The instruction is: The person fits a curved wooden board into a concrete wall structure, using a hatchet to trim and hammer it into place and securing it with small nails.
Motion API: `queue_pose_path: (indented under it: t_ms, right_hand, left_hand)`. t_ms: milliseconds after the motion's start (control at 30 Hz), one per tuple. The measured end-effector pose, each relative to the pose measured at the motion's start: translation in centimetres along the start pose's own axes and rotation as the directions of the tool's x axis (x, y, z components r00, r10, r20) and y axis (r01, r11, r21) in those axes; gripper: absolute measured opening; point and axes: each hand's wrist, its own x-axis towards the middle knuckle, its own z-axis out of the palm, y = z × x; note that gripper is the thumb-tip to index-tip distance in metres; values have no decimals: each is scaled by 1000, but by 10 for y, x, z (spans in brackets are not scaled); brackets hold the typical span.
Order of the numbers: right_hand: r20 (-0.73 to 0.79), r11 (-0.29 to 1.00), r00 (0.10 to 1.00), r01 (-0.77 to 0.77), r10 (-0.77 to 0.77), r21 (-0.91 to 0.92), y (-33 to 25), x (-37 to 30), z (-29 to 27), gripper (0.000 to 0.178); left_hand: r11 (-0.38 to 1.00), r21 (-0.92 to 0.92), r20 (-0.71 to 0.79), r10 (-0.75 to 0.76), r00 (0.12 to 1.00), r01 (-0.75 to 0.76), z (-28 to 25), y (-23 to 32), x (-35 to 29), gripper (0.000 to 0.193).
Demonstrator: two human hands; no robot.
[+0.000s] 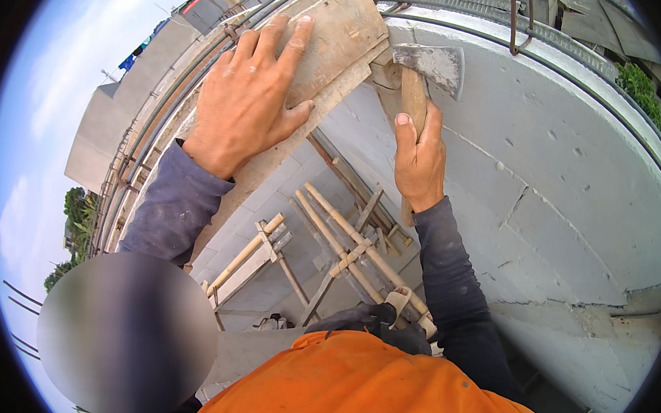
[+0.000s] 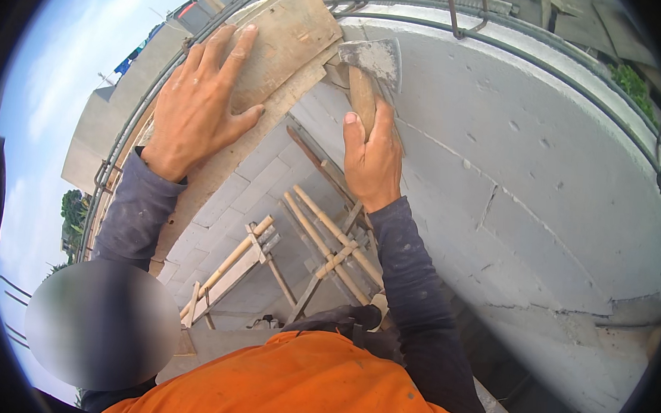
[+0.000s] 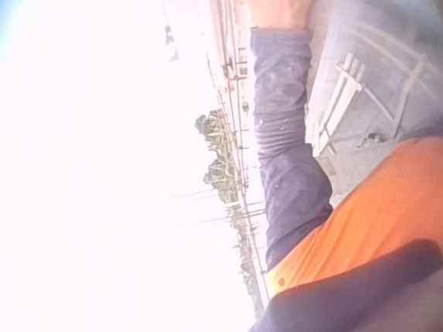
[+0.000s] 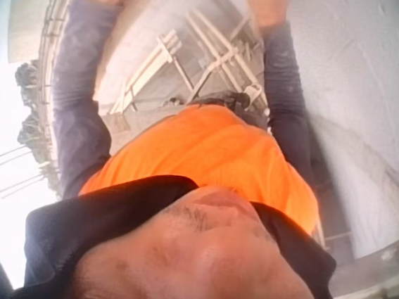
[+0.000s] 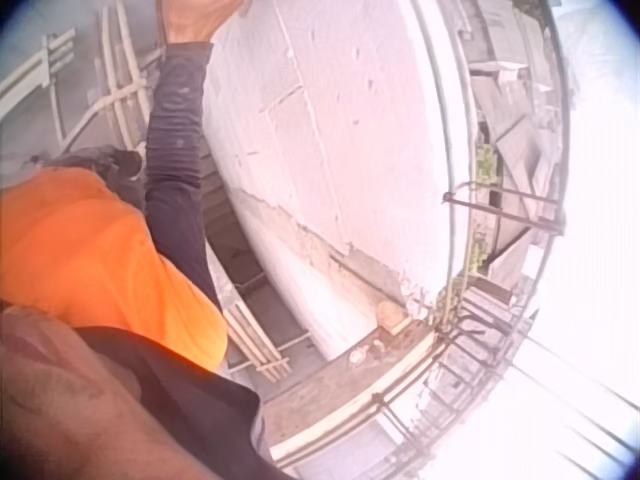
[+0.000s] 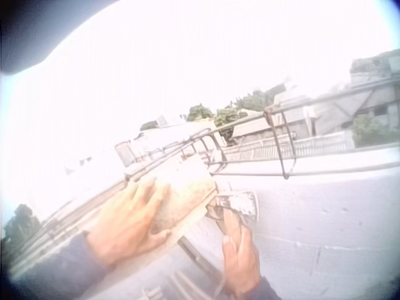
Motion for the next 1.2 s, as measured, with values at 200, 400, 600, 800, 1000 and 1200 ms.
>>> queue_pose_path:
  t_ms: [200,400,600,800,1000,1200]
  right_hand:
    - [-40,994,993,108,-107,24,-44,33,-31,49]
    - [161,963,986,-1,47,-270,-30,41,-32,47]
    - [78,990,995,69,-59,-126,-46,33,-43,49]
    - [-193,980,963,198,-189,31,-53,39,-37,60]
    - [190,965,982,66,-17,-254,-29,38,-43,50]
    - [-166,977,964,213,-207,22,-66,35,-47,50]
  left_hand:
    - [1000,-6,-35,10,999,-10,5,1,1,100]
    - [999,18,-108,48,993,-46,8,-1,0,91]
    - [1000,-13,-27,4,1000,-4,7,-1,-2,99]
    - [1000,-22,-52,17,998,-18,7,-1,-2,98]
    - [1000,-17,-44,-4,999,3,9,-1,-1,98]
    - [1000,-12,-28,-6,1000,5,9,-2,-3,99]
